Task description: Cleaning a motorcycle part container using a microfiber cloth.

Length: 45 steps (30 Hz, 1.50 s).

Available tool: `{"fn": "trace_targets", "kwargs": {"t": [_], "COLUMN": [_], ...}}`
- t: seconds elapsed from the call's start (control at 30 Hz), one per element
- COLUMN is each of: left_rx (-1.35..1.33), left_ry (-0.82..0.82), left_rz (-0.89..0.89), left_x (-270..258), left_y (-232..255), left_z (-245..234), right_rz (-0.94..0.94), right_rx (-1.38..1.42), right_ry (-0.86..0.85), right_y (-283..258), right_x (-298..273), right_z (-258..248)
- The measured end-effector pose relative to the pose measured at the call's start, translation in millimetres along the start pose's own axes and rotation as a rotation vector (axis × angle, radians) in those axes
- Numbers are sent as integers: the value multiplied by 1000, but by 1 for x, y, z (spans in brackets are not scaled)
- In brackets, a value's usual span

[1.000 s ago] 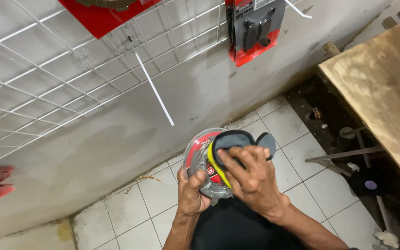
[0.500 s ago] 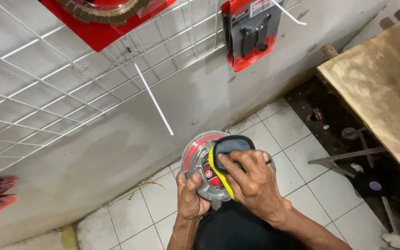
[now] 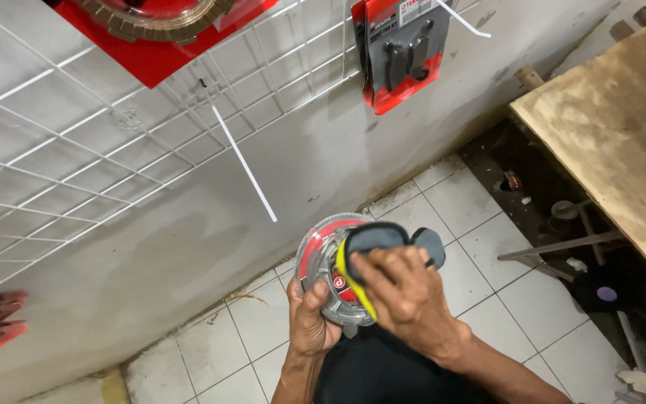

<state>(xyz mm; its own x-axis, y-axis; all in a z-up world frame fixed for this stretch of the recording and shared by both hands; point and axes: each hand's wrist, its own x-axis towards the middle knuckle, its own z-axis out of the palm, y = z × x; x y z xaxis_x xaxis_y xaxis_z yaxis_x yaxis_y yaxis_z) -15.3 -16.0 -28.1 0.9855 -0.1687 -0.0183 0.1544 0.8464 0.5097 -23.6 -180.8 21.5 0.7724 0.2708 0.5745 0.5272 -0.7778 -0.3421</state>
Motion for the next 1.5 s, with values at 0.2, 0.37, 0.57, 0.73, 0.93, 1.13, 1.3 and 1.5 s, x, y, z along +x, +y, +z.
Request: {"fn": "trace_targets", "kwargs": {"t": [0.2, 0.37, 0.57, 0.73, 0.93, 1.13, 1.3, 1.5], "left_rx": [19, -22, -39, -16, 15, -70, 18, 38], "left_ry": [-43, -30, 59, -59, -18, -72, -21, -32], "left_rz": [2, 24, 16, 20, 25, -52, -23, 0], "left_x": [2, -3, -10, -9, -6, -13, -12, -17], "left_y": [4, 0, -13, -7, 4, -3, -2, -3], "left_z": [16, 10, -10, 9, 8, 17, 11, 11], "right_rz": [-33, -102, -119, -124, -2, 27, 33, -57], "right_rx": [-14, 41, 85, 101, 57, 14, 70, 132], "right_ry": [38, 22, -5, -2, 4, 50, -41, -51], "right_y": [0, -3, -13, -16, 1, 3, 1, -12], "right_x": [9, 11, 23, 21, -9, 11, 5, 10], "right_z": [-1, 0, -14, -12, -10, -14, -28, -25]}}
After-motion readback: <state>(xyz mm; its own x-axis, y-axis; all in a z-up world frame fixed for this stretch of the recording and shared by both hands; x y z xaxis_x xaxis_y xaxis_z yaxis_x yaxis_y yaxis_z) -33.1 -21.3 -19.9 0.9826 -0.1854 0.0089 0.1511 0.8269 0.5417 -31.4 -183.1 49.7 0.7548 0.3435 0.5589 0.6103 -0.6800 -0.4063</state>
